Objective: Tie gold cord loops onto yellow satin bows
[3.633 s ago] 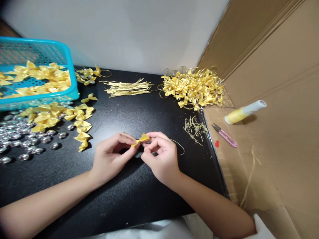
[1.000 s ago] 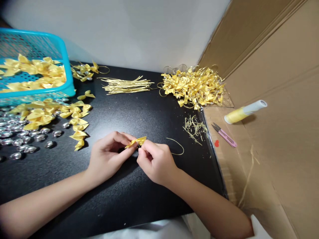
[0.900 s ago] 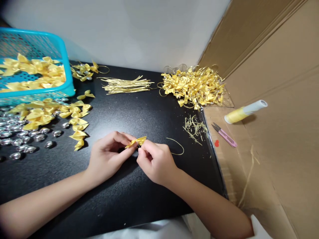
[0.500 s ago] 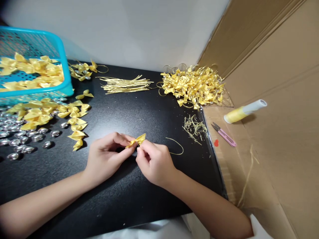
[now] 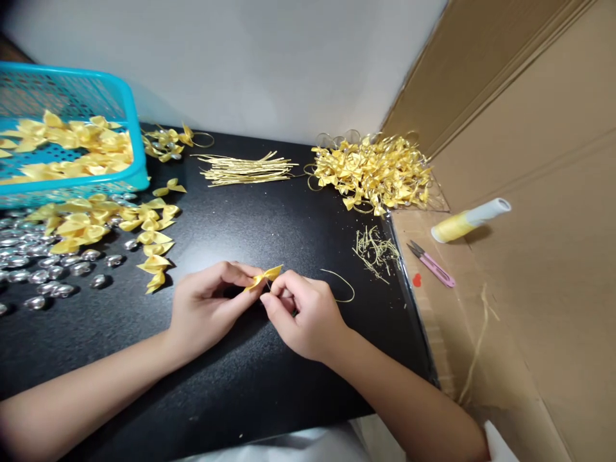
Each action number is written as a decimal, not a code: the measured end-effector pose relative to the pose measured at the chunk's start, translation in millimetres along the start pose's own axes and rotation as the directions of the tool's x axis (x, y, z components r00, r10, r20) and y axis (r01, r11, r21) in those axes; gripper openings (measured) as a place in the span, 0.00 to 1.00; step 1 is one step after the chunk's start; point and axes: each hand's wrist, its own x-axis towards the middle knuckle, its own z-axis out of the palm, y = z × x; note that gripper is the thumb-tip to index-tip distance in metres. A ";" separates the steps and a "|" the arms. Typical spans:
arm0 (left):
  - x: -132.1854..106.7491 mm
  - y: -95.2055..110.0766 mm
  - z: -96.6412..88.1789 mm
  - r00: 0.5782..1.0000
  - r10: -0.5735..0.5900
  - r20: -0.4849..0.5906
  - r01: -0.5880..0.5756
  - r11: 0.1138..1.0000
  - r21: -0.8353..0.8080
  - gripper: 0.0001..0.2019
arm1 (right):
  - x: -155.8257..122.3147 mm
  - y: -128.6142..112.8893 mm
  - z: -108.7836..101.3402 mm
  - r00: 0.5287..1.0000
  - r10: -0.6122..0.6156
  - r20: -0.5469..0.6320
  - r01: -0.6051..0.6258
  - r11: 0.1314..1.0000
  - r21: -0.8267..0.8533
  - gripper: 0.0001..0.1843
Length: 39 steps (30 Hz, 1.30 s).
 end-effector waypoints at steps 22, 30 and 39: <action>-2.1 -0.5 1.5 0.998 -0.058 0.003 0.058 0.997 -0.051 0.08 | 3.2 -0.8 1.8 0.987 -0.159 -0.032 0.151 0.974 -0.169 0.16; -1.2 -0.4 2.2 0.993 -0.117 -0.017 0.115 0.990 -0.080 0.09 | 2.7 0.1 2.5 0.980 -0.196 -0.043 0.183 0.961 -0.207 0.16; -2.1 -0.2 1.4 0.992 -0.128 -0.015 0.126 0.989 -0.080 0.09 | 2.5 -0.8 2.0 0.983 -0.181 -0.032 0.171 0.965 -0.201 0.16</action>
